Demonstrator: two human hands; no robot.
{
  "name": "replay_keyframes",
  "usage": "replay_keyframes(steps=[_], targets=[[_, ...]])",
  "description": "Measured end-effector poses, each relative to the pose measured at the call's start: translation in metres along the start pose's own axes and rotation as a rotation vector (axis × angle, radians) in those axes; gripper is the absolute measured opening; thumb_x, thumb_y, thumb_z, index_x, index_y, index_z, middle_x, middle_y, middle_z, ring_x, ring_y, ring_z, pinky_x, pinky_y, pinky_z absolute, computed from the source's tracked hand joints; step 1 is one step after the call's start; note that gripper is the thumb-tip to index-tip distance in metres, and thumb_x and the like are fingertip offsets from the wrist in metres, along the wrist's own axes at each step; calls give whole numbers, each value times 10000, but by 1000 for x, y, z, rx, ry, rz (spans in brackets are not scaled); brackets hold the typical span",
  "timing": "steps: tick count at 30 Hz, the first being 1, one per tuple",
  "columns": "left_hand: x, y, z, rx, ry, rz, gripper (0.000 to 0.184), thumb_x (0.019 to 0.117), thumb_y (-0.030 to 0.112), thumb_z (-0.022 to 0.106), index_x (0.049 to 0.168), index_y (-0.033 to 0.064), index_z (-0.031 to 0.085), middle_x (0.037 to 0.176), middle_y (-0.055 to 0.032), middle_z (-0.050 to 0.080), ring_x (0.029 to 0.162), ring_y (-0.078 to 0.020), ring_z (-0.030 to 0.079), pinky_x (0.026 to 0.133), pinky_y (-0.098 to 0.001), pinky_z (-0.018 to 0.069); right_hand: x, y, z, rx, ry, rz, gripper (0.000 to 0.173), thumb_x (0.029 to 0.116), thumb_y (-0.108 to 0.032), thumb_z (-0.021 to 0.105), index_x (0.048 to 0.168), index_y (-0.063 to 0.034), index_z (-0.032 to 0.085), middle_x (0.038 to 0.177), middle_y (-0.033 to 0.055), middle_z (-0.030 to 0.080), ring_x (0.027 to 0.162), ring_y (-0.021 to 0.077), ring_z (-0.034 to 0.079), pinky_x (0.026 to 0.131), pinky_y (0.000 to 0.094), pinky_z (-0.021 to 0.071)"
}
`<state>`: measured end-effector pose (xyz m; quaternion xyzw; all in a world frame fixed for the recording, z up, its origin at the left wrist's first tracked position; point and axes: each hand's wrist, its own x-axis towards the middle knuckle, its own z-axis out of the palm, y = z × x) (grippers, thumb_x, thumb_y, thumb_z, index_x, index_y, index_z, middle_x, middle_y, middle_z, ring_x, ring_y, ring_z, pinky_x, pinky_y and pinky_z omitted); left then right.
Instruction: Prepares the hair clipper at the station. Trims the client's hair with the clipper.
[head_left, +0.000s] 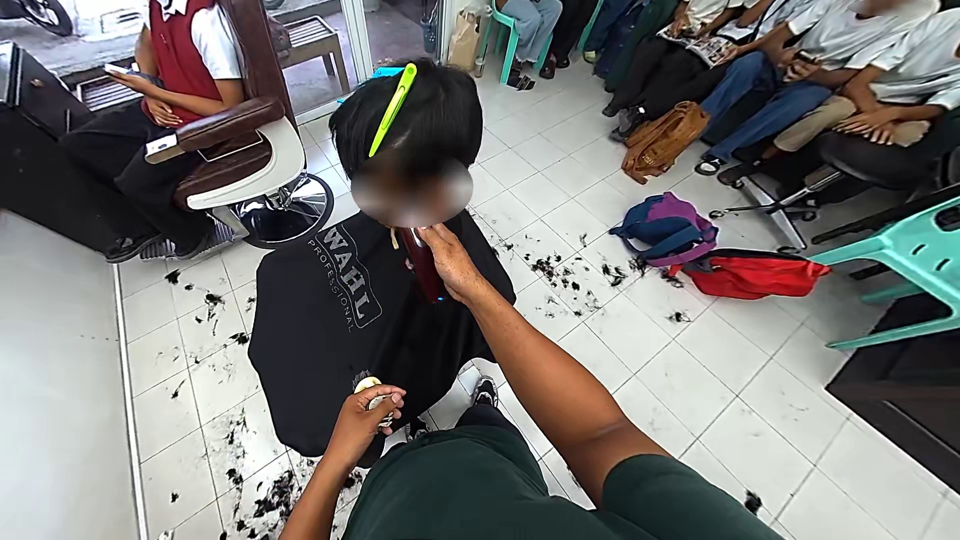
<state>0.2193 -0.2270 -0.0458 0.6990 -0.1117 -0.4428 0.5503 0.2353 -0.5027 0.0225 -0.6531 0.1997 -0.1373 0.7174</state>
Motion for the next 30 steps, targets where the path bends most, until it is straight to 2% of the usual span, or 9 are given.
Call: replay_keyframes(steps=[2,3,5,7,11,14,17,26,30], targets=[[-1,2,-1,-8,5,6,152,1010,44,598,1062,19,738,887,-32,755,734,-91,717,615,-229,589,-12,2,-3,-18,-101,84,499,1035,-430,571,1408,-109,488,1025,124,631,739,197,626,654,366,561],[-1,2,-1,-13,9,11,153,1010,44,595,1064,20,737,887,-29,756,734,-89,717,612,-228,591,-13,6,-3,-4,-111,117,538,953,-277,733,1382,-81,474,956,120,629,669,179,608,612,342,557],[-1,2,-2,-18,14,10,152,1010,46,599,1064,23,739,885,-28,755,731,-89,717,611,-229,590,-13,12,1,24,-71,133,715,813,-36,841,1399,-91,436,880,112,613,574,154,586,549,303,555],[0,1,-2,-13,12,1,151,1011,52,602,1066,25,740,888,-31,756,734,-91,718,613,-232,590,-10,13,3,-14,-11,84,726,809,-3,836,1413,-82,442,838,124,623,542,163,589,522,303,556],[-1,2,-1,-7,4,2,152,1015,53,598,1063,23,740,890,-32,755,737,-92,717,617,-233,590,-2,13,4,-110,82,-6,413,951,-175,719,1282,-24,524,830,140,650,545,205,638,518,353,589],[2,1,0,14,-5,10,158,1015,72,601,1077,20,737,909,-35,754,752,-101,717,626,-247,593,7,9,4,-79,149,7,477,949,-287,739,1281,0,553,966,164,655,686,238,666,632,412,603],[1,1,1,13,-10,4,158,1015,71,600,1073,22,738,903,-32,754,747,-95,716,622,-240,592,9,3,6,-36,155,26,464,1053,-431,542,1274,-23,572,1002,153,658,798,233,672,720,423,586],[1,-2,3,8,-10,-9,150,1013,70,609,1067,26,742,895,-35,755,746,-101,719,616,-241,592,22,2,6,-36,155,-7,406,1089,-344,491,1226,23,599,1018,175,676,873,253,692,817,447,587],[1,-3,2,19,-21,4,158,1014,74,603,1063,30,748,886,-26,759,726,-82,711,582,-216,566,22,2,4,-33,128,23,401,1089,-332,500,1231,31,595,1012,179,678,849,247,702,791,432,603]])
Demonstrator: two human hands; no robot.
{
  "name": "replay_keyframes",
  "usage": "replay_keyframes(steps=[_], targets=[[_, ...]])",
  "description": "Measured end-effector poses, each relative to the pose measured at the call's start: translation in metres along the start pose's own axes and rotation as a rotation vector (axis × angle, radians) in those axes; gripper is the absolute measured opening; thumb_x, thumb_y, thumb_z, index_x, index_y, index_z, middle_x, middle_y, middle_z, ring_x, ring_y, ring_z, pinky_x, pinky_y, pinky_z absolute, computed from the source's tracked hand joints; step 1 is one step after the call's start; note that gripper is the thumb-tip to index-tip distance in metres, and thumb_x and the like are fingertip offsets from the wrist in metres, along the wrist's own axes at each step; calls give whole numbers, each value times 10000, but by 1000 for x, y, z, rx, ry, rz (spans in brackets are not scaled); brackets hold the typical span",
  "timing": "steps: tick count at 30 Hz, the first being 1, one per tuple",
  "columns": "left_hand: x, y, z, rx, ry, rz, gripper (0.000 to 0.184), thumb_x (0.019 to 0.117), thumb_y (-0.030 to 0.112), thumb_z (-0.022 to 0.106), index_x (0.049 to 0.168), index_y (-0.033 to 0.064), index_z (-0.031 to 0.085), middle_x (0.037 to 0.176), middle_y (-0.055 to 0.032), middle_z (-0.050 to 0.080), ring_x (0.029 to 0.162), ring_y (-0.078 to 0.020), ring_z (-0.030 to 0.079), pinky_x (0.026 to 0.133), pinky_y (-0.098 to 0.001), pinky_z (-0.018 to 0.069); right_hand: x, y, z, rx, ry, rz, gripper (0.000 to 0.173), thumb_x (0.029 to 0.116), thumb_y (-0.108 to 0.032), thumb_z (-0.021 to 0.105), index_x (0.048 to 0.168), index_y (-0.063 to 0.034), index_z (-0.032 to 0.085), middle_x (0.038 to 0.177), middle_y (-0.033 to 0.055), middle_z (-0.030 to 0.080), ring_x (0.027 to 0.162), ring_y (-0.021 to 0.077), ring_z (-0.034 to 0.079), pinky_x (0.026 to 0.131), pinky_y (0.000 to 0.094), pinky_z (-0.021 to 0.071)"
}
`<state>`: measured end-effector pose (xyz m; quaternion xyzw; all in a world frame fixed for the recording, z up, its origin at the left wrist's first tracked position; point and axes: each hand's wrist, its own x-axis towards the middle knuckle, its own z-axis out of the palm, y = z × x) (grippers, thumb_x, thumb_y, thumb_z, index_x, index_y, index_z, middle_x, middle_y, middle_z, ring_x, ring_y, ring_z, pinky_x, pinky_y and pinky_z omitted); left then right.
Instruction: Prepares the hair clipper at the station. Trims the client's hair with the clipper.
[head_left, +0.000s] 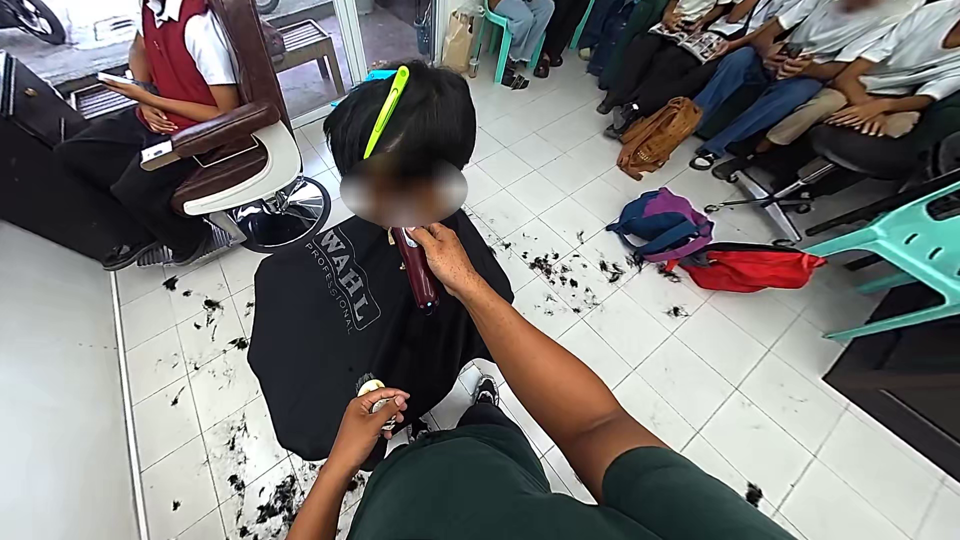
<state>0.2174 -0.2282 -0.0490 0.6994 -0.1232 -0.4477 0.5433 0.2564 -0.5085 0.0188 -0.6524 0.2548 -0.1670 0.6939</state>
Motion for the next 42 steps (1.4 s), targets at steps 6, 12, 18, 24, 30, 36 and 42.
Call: replay_keyframes(steps=[6,12,18,24,30,36,42], targets=[[1,0,0,-3,5,7,180,1019,68,594,1115,34,742,886,-21,754,712,-74,696,574,-209,553,0,1,-2,-17,8,-56,396,1090,-335,489,1220,24,596,992,167,681,848,237,698,798,428,596],[1,1,1,-14,8,1,252,1015,58,595,1249,29,683,911,-48,747,725,-116,712,584,-245,580,1,0,-3,4,10,-54,394,1095,-329,479,1226,24,593,988,161,682,836,225,699,789,412,600],[2,4,4,-107,35,-65,258,1079,83,495,1316,4,560,903,-121,731,724,-201,751,585,-333,636,1,0,-8,-16,18,-12,399,1097,-344,472,1173,20,617,963,151,673,825,218,681,782,414,581],[2,-4,1,14,-33,-2,138,1068,120,520,1044,33,624,769,-26,693,539,-79,639,453,-219,527,0,-3,-9,11,32,-7,404,1109,-345,433,1185,16,600,945,141,666,782,213,679,745,397,589],[1,-4,-1,47,43,57,130,1045,105,569,1037,40,682,818,-1,704,525,-38,596,443,-185,488,-14,4,-14,66,-79,-39,430,1103,-386,414,1308,-33,549,993,116,640,744,182,653,683,354,587],[1,-6,-4,189,-12,38,100,992,115,670,1032,74,752,926,27,743,586,-10,620,496,-180,508,-8,7,-10,40,-50,-13,475,869,-85,794,1252,27,536,907,133,636,664,173,633,641,325,579],[-1,-5,-8,275,-203,26,178,968,113,696,1140,90,735,938,27,741,658,-30,668,572,-212,566,-2,5,-12,148,-46,-6,396,1114,-326,370,1247,-11,568,961,106,620,728,187,646,672,353,585]])
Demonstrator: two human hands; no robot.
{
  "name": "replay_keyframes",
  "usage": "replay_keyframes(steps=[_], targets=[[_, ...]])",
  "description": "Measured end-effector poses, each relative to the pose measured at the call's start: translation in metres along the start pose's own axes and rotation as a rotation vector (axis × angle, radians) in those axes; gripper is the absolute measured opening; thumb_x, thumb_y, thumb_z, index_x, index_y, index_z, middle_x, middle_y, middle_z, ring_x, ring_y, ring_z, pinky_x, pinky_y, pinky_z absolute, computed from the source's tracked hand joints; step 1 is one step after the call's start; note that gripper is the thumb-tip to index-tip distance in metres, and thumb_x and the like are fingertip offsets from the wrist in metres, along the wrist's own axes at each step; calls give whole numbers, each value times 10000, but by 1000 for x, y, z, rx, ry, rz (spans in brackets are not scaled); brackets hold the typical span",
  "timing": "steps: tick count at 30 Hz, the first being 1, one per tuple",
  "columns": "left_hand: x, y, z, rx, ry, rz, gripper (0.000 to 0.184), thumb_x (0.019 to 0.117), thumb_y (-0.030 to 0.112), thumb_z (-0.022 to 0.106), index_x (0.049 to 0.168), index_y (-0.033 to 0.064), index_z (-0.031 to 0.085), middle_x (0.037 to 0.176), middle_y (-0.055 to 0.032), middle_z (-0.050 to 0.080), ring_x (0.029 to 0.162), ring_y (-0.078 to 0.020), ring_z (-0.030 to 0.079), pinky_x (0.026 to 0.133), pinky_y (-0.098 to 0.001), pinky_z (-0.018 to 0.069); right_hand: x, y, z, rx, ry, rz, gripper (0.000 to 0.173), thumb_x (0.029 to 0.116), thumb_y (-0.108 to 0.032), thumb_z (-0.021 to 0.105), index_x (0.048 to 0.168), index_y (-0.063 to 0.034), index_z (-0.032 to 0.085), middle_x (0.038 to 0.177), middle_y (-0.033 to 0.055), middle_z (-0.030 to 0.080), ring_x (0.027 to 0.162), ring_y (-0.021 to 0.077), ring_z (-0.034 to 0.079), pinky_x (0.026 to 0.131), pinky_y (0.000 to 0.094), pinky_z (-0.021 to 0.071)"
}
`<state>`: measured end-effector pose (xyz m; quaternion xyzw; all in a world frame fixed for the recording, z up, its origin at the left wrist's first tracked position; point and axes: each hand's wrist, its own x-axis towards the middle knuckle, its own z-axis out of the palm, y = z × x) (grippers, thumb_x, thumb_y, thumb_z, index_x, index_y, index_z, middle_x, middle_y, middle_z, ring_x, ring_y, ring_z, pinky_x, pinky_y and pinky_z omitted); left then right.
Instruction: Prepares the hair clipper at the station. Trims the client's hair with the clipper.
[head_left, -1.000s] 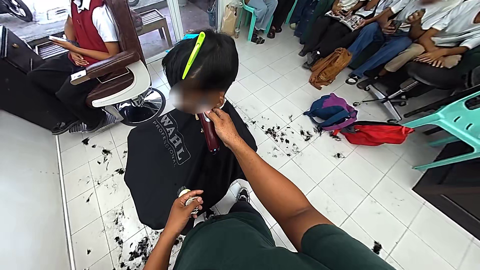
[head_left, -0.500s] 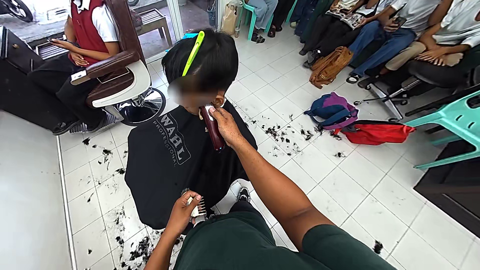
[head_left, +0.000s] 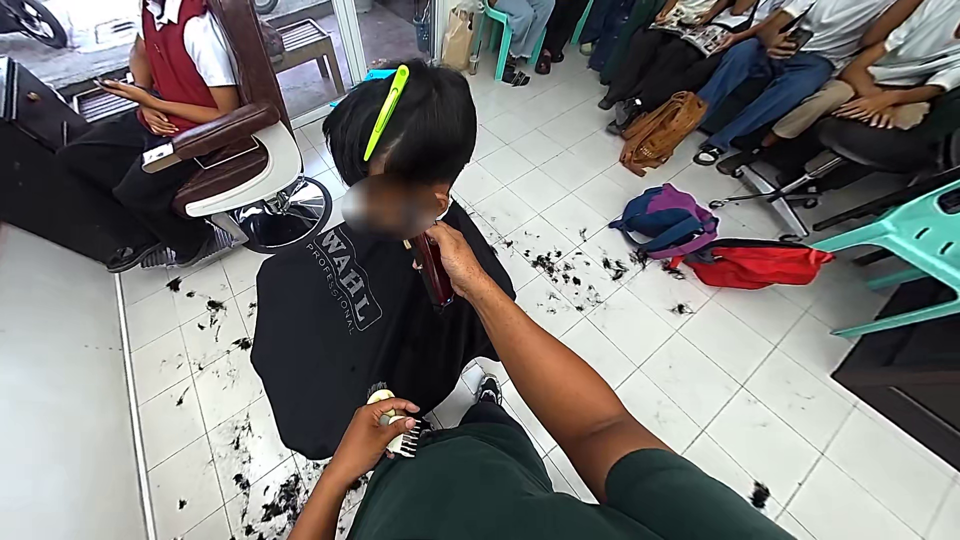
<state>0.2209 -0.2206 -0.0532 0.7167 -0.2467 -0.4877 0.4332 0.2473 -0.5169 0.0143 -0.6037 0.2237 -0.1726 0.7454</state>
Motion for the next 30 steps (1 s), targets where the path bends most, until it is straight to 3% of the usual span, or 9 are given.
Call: replay_keyframes(steps=[6,12,15,17,20,23,25,28,30], targets=[[-1,-1,-9,75,-89,-7,162,992,145,674,1125,108,759,1048,35,753,721,-11,678,626,-210,573,4,5,-1,37,37,-31,410,1122,-320,321,1228,-10,568,989,119,625,752,204,658,691,375,594],[-1,-1,-17,253,-120,-96,185,1013,242,665,1123,134,766,931,26,732,633,-20,615,587,-226,525,-1,7,-12,-7,-84,-94,450,1111,-338,304,1322,-19,540,1011,109,637,782,182,662,716,370,596],[-7,0,-26,208,-198,-105,242,1008,192,663,1234,141,735,991,-2,729,660,-51,634,587,-243,544,-19,6,-20,-155,-185,33,409,1047,-374,510,1307,-67,580,965,109,649,710,173,633,637,351,566],[-9,1,-34,205,-286,-99,337,987,149,674,1324,155,689,1032,-14,711,684,-62,630,615,-255,550,-20,8,-19,-159,-182,49,447,933,-144,726,1323,-33,537,979,142,640,715,193,618,647,353,557],[-11,-2,-44,236,-376,-74,341,936,119,725,1275,144,704,1054,-25,718,659,-63,610,612,-261,538,-17,10,-14,-215,-89,-5,618,805,9,804,1346,-48,511,961,177,641,674,234,623,611,376,570],[-10,-4,-46,257,-357,-65,182,910,128,743,1091,112,726,903,22,689,623,-40,585,585,-236,518,-12,9,-10,-296,0,-60,553,864,-241,831,1287,-22,550,907,157,661,667,228,640,631,398,575],[-9,-2,-45,276,-309,-73,140,914,134,733,1049,105,711,889,18,682,606,-49,579,572,-247,516,-5,6,-8,-297,23,-50,556,911,-366,785,1258,9,566,948,157,660,735,227,658,708,422,585],[-7,1,-39,281,-196,-92,140,918,108,706,1047,94,652,875,-13,651,579,-88,584,552,-276,532,0,2,-5,-264,35,-33,484,1046,-432,557,1253,4,593,992,162,666,821,245,670,770,450,576],[-4,3,-35,280,-114,-101,167,921,103,709,1069,87,635,885,-30,647,584,-108,600,549,-289,545,3,0,-2,-249,61,-34,450,1098,-402,442,1220,-2,608,950,151,670,785,235,676,744,429,583]])
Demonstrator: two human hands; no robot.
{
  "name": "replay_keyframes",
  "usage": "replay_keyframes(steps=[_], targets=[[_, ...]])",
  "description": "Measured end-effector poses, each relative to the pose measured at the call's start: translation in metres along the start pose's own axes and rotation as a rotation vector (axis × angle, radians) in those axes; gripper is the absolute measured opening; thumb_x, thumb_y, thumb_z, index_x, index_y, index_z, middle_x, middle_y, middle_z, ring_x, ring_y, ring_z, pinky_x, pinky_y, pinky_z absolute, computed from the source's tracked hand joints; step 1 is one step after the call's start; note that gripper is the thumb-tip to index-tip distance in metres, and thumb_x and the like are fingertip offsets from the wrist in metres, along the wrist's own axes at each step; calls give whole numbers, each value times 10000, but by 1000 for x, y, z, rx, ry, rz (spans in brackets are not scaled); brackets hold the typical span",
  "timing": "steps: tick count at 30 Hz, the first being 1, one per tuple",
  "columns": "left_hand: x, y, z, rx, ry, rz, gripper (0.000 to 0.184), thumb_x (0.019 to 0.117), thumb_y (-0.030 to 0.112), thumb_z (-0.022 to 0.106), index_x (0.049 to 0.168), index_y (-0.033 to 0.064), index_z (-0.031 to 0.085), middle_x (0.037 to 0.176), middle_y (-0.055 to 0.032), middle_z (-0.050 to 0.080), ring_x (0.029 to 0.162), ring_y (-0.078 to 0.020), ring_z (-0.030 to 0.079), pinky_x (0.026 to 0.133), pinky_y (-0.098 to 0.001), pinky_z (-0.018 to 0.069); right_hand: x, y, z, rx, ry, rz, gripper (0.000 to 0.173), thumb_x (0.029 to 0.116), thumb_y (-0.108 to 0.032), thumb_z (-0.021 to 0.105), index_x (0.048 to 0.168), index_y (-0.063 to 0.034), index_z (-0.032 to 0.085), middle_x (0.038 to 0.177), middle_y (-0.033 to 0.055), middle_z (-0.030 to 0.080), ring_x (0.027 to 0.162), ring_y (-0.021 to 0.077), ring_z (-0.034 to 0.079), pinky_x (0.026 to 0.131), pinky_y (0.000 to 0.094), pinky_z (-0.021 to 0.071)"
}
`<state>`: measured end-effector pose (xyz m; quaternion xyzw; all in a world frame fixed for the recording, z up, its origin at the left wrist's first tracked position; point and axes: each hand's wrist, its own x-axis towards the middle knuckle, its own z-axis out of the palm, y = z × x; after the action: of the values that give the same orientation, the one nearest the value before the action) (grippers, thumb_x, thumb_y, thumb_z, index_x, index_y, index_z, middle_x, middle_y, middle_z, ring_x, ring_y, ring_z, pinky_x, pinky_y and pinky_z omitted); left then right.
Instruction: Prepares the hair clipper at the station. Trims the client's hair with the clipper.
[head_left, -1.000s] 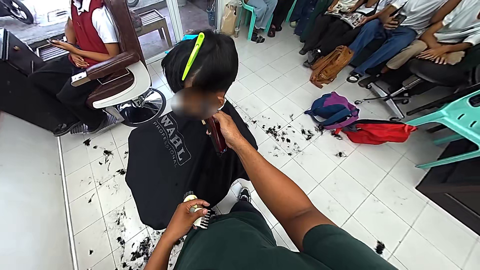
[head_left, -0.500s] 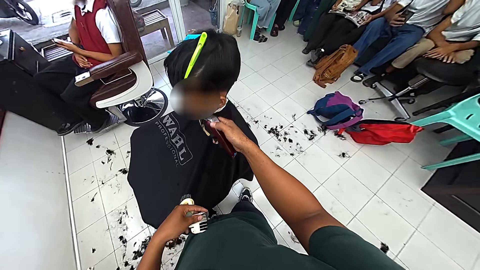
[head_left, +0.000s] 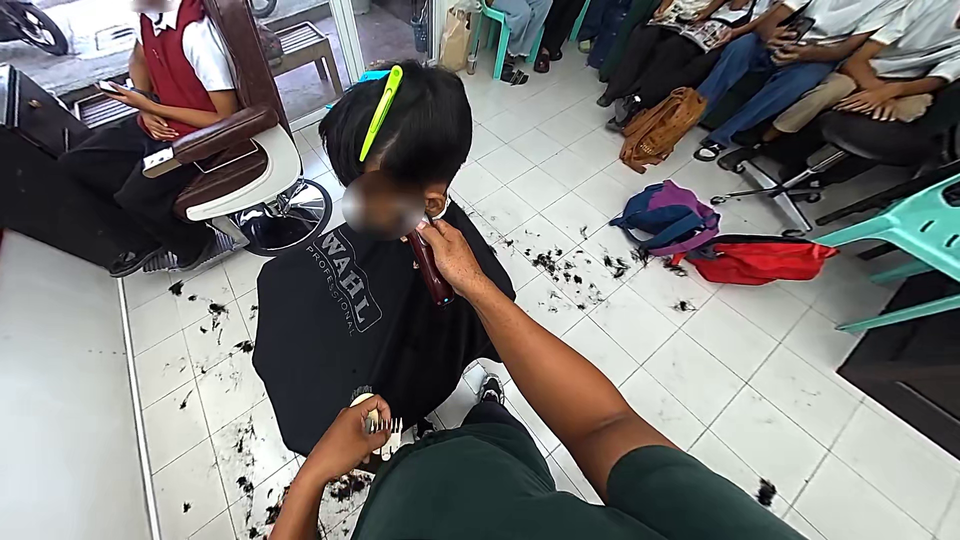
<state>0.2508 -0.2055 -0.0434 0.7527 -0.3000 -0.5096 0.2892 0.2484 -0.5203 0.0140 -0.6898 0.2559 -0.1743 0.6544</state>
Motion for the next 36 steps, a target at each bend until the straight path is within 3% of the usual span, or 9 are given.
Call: replay_keyframes(steps=[8,13,16,18,21,24,28,32,36], targets=[[6,3,9,-83,231,2,345,980,133,678,1324,134,644,991,-41,703,587,-93,622,526,-265,543,5,-1,0,-6,5,-9,429,1096,-376,468,1252,6,585,977,157,675,802,237,695,760,422,599],[8,6,12,-211,374,100,325,971,110,690,1296,102,672,1012,-12,722,615,-57,634,532,-223,543,3,3,-4,6,-44,-72,422,1109,-362,424,1282,-6,570,1024,156,667,830,230,688,772,423,596],[9,19,7,-323,541,158,263,984,76,659,1242,38,689,998,-31,737,617,-47,642,530,-211,545,-32,8,-23,43,-248,-29,442,1109,-403,348,1309,-79,572,959,91,655,726,162,647,669,347,582],[12,37,-4,-361,639,158,282,1012,113,624,1272,13,665,969,-49,735,649,-65,659,551,-231,550,-55,15,-33,71,-367,108,388,1063,-340,453,1271,-40,583,884,65,643,686,142,630,665,324,571],[19,55,-23,-360,729,116,300,1026,155,625,1293,23,661,994,-83,731,726,-99,677,633,-275,564,-86,18,-12,-27,-453,178,408,855,-129,728,1200,12,564,822,44,639,657,107,633,666,282,572],[31,65,-38,-347,749,166,285,1019,169,656,1283,66,684,1055,-85,736,743,-123,681,646,-306,569,-102,6,14,-384,-520,115,599,827,-229,843,1316,-15,573,1021,141,688,880,198,679,832,399,569],[38,78,-43,-318,742,286,251,1023,188,652,1253,116,719,1122,-41,736,705,-86,662,597,-269,553,-101,-3,27,-662,-527,20,786,906,-341,790,1551,-116,402,1269,196,663,1156,337,652,1014,550,499],[42,81,-38,-303,751,338,255,1033,180,633,1264,114,719,972,-36,749,649,-66,652,557,-235,535,-97,-5,24,-672,-477,-24,845,926,-348,774,1617,-210,308,1244,186,662,1101,340,664,959,550,521],[44,88,-39,-380,714,330,253,1058,161,583,1265,89,709,953,-46,735,617,-64,630,531,-220,520,-95,-7,25,-668,-457,-35,912,890,-323,816,1625,-213,288,1251,189,660,1104,342,663,964,543,522]])
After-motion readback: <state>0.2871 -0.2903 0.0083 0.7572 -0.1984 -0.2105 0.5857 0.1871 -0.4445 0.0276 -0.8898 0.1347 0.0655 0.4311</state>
